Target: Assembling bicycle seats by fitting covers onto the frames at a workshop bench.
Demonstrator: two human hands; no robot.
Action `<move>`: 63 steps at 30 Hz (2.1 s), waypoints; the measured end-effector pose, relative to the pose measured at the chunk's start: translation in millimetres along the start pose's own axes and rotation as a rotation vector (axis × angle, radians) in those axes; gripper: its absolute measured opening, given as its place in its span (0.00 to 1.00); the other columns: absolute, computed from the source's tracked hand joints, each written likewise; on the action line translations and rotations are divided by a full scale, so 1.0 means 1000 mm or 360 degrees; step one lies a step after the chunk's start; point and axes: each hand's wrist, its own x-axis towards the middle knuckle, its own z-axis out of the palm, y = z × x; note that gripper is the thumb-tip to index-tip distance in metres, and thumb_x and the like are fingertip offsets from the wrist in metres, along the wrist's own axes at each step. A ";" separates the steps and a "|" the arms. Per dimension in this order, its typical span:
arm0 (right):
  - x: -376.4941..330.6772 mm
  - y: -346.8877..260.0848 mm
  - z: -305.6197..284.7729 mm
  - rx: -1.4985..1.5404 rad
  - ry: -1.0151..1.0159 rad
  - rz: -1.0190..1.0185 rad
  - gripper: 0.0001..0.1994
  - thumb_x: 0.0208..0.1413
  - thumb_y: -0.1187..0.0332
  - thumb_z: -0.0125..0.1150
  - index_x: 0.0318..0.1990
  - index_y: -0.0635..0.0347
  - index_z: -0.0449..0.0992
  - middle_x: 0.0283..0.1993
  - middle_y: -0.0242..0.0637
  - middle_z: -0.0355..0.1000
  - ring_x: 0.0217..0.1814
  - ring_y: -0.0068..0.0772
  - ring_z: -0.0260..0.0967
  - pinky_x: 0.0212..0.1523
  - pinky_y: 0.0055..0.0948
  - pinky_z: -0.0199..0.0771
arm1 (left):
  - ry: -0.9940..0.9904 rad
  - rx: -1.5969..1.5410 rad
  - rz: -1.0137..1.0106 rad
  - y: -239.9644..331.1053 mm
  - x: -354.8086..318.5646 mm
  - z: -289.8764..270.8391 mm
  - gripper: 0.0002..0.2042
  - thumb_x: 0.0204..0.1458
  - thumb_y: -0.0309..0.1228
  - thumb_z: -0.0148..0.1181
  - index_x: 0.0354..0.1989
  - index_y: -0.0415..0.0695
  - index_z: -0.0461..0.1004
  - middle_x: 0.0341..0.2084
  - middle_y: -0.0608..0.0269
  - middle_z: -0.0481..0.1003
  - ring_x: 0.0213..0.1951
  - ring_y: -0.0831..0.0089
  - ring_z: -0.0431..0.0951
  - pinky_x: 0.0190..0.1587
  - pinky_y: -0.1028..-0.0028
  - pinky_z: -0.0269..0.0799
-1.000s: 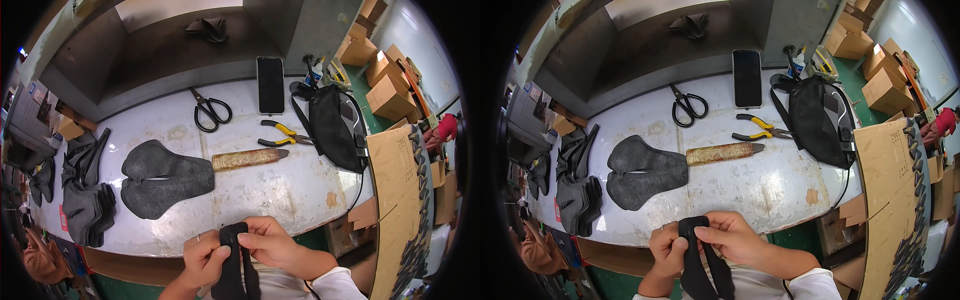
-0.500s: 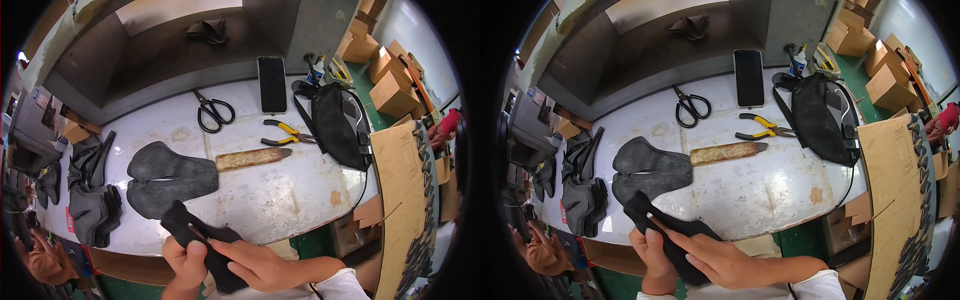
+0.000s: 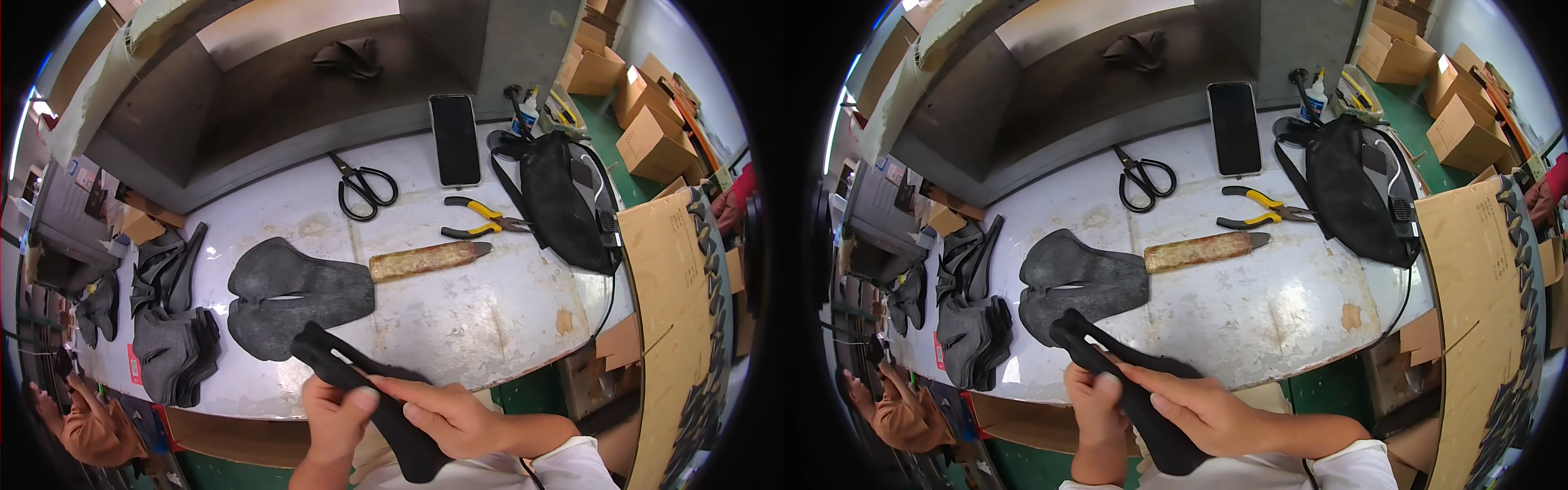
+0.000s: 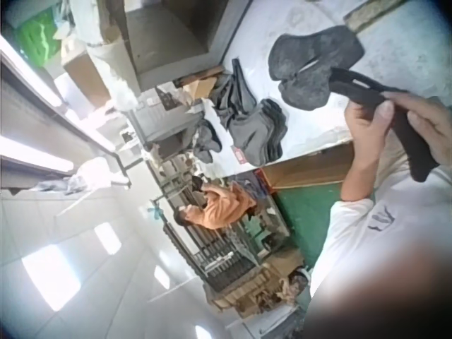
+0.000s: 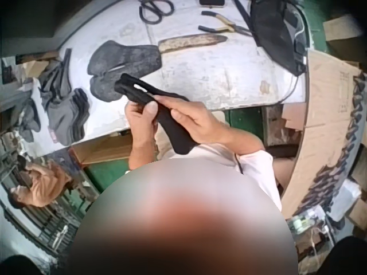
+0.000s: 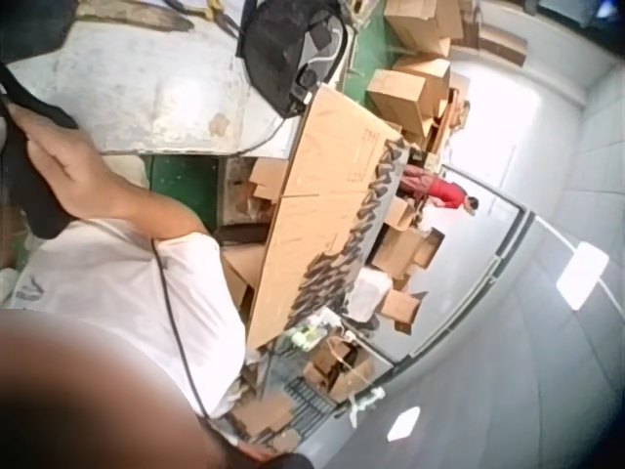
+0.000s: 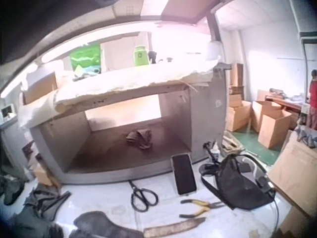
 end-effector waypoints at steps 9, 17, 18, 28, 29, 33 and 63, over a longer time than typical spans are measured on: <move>0.010 -0.012 -0.019 -0.0548 0.0052 -0.0272 0.20 0.63 0.77 0.49 0.62 0.66 0.65 0.43 0.49 0.74 0.39 0.43 0.75 0.39 0.30 0.74 | -0.0660 -0.0674 -0.1339 -0.036 -0.037 -0.015 0.20 0.52 0.34 0.63 0.50 0.40 0.69 0.40 0.66 0.74 0.43 0.75 0.75 0.45 0.75 0.71; 0.026 -0.001 -0.025 -0.1531 0.0361 -0.0906 0.23 0.47 0.77 0.61 0.55 0.61 0.74 0.36 0.36 0.70 0.35 0.35 0.69 0.35 0.33 0.71 | -0.0670 0.1316 0.0316 -0.025 -0.028 -0.021 0.07 0.56 0.28 0.58 0.35 0.35 0.76 0.30 0.62 0.77 0.27 0.78 0.76 0.28 0.78 0.71; 0.028 -0.004 -0.027 -0.1590 0.0496 -0.1055 0.23 0.45 0.75 0.68 0.53 0.62 0.75 0.41 0.41 0.70 0.39 0.40 0.69 0.38 0.34 0.70 | -0.0466 0.1343 0.0366 -0.024 -0.027 -0.019 0.05 0.54 0.25 0.60 0.34 0.35 0.76 0.29 0.62 0.77 0.25 0.78 0.76 0.26 0.79 0.71; 0.014 0.012 -0.010 0.1087 0.0404 0.0183 0.33 0.51 0.79 0.66 0.63 0.63 0.55 0.49 0.42 0.72 0.49 0.27 0.70 0.48 0.29 0.73 | -0.0495 0.1360 -0.0013 -0.014 -0.035 -0.001 0.26 0.50 0.25 0.63 0.58 0.35 0.64 0.49 0.54 0.72 0.51 0.65 0.72 0.55 0.66 0.69; 0.013 0.013 -0.012 0.0905 0.0402 0.0155 0.29 0.53 0.78 0.66 0.60 0.62 0.59 0.46 0.39 0.72 0.47 0.25 0.70 0.49 0.26 0.71 | -0.0498 0.1361 -0.0014 -0.019 -0.032 -0.006 0.26 0.50 0.25 0.63 0.58 0.35 0.64 0.49 0.54 0.72 0.51 0.65 0.72 0.55 0.66 0.69; 0.008 0.025 -0.013 0.0504 0.0233 0.0036 0.17 0.54 0.74 0.66 0.50 0.63 0.68 0.42 0.33 0.73 0.44 0.20 0.70 0.49 0.24 0.71 | -0.0041 0.0422 -0.0201 -0.037 -0.020 -0.048 0.21 0.52 0.33 0.62 0.52 0.36 0.68 0.44 0.53 0.74 0.45 0.65 0.77 0.51 0.64 0.72; 0.014 0.013 -0.016 -0.0653 0.0258 -0.0421 0.17 0.68 0.63 0.46 0.28 0.64 0.66 0.21 0.31 0.60 0.22 0.25 0.58 0.26 0.28 0.59 | 0.0001 0.0228 -0.0619 -0.004 -0.028 -0.017 0.14 0.47 0.26 0.67 0.41 0.38 0.74 0.35 0.58 0.77 0.37 0.71 0.78 0.43 0.74 0.74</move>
